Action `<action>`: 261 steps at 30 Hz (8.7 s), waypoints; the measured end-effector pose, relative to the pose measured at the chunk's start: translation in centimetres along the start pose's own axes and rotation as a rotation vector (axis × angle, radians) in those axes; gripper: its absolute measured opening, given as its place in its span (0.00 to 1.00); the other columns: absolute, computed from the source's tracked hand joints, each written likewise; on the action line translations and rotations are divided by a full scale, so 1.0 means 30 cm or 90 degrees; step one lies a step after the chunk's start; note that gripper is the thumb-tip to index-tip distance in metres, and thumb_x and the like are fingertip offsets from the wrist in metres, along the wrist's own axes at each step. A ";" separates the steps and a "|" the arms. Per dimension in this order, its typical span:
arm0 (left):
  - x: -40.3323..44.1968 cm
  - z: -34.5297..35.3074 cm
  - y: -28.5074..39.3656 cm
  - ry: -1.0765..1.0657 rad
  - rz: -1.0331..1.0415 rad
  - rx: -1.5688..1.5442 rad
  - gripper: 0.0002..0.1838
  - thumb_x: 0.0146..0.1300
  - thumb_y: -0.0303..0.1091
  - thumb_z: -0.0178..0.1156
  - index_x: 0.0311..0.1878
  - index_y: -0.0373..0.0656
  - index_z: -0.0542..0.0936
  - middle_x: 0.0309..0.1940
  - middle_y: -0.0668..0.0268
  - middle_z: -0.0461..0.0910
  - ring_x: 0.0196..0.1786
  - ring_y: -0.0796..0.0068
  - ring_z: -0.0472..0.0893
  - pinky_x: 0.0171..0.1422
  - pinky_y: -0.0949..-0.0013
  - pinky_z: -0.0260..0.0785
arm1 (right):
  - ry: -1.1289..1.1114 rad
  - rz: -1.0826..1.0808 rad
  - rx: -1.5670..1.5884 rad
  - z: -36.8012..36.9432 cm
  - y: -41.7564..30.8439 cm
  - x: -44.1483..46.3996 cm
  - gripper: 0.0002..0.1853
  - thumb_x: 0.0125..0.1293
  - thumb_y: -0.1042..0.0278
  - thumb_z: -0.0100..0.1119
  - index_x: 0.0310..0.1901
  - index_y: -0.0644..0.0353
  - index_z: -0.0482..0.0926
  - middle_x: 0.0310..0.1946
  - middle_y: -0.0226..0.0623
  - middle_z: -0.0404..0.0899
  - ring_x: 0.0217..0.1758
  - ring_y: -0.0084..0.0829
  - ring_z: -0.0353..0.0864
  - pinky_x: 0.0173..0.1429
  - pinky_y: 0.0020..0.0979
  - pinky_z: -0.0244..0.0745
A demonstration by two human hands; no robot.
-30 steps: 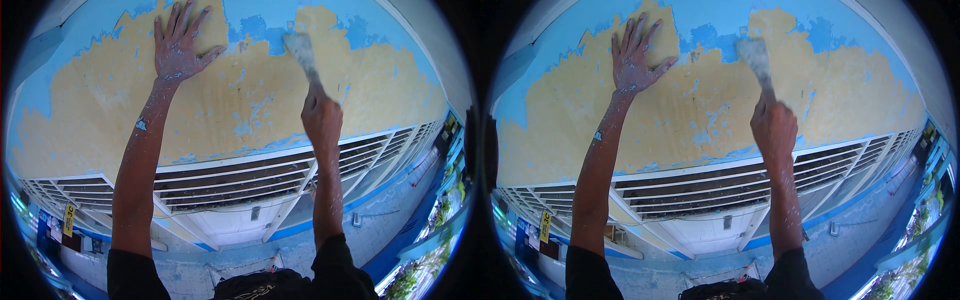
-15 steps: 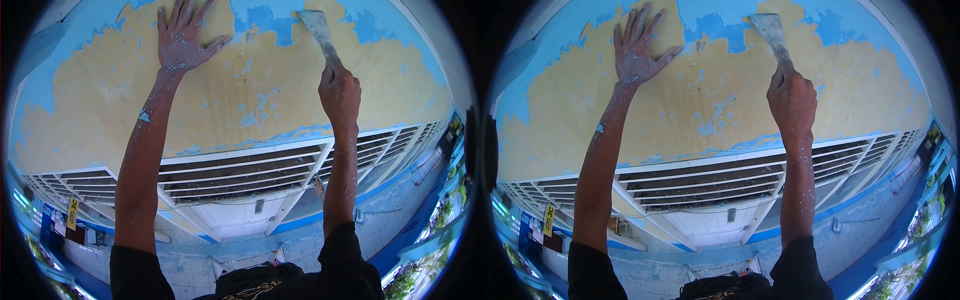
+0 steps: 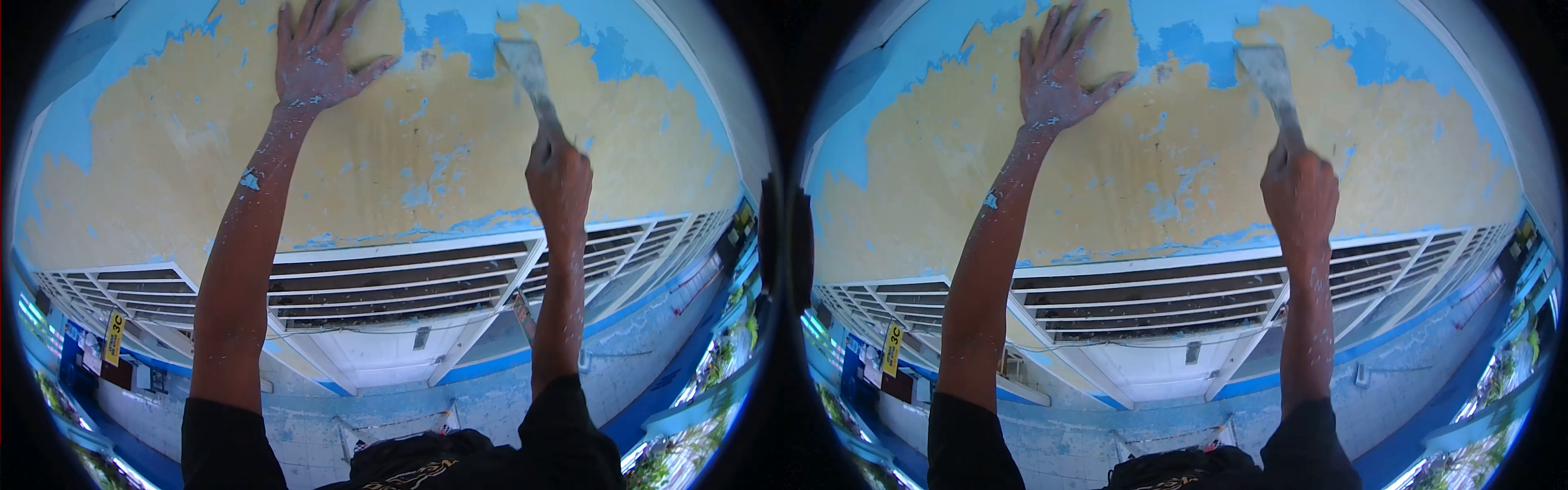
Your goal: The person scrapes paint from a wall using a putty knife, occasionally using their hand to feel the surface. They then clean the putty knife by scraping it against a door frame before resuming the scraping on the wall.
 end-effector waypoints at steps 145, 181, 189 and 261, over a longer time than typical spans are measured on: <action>-0.015 -0.004 0.003 0.134 0.042 -0.024 0.48 0.57 0.68 0.70 0.79 0.64 0.68 0.82 0.66 0.61 0.83 0.54 0.59 0.83 0.33 0.45 | -0.053 0.047 -0.008 0.042 0.021 -0.132 0.20 0.72 0.69 0.60 0.65 0.50 0.82 0.23 0.48 0.80 0.26 0.51 0.82 0.29 0.49 0.74; -0.009 0.002 -0.005 0.119 0.022 -0.031 0.48 0.56 0.66 0.71 0.79 0.62 0.69 0.83 0.66 0.59 0.84 0.54 0.57 0.82 0.31 0.44 | -0.009 -0.022 -0.038 -0.005 -0.006 0.062 0.20 0.73 0.68 0.60 0.65 0.51 0.81 0.19 0.46 0.79 0.23 0.49 0.83 0.26 0.49 0.75; -0.009 -0.001 -0.007 0.131 0.029 -0.040 0.47 0.56 0.66 0.71 0.78 0.62 0.69 0.83 0.65 0.59 0.84 0.52 0.58 0.82 0.30 0.44 | 0.006 -0.024 -0.014 -0.027 -0.008 0.053 0.16 0.73 0.68 0.59 0.60 0.53 0.83 0.20 0.48 0.80 0.23 0.50 0.84 0.27 0.49 0.75; -0.015 -0.005 -0.014 0.089 0.010 -0.032 0.48 0.58 0.67 0.69 0.80 0.64 0.65 0.84 0.66 0.57 0.85 0.57 0.55 0.85 0.33 0.42 | 0.010 -0.054 -0.049 -0.031 -0.124 0.199 0.22 0.73 0.62 0.57 0.67 0.50 0.78 0.24 0.51 0.83 0.29 0.55 0.86 0.30 0.52 0.81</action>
Point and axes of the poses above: each hand's wrist, its own x-axis towards the middle knuckle, its own z-axis out of the palm, y = z × x, the point moved 9 cm from there along x, towards the middle knuckle
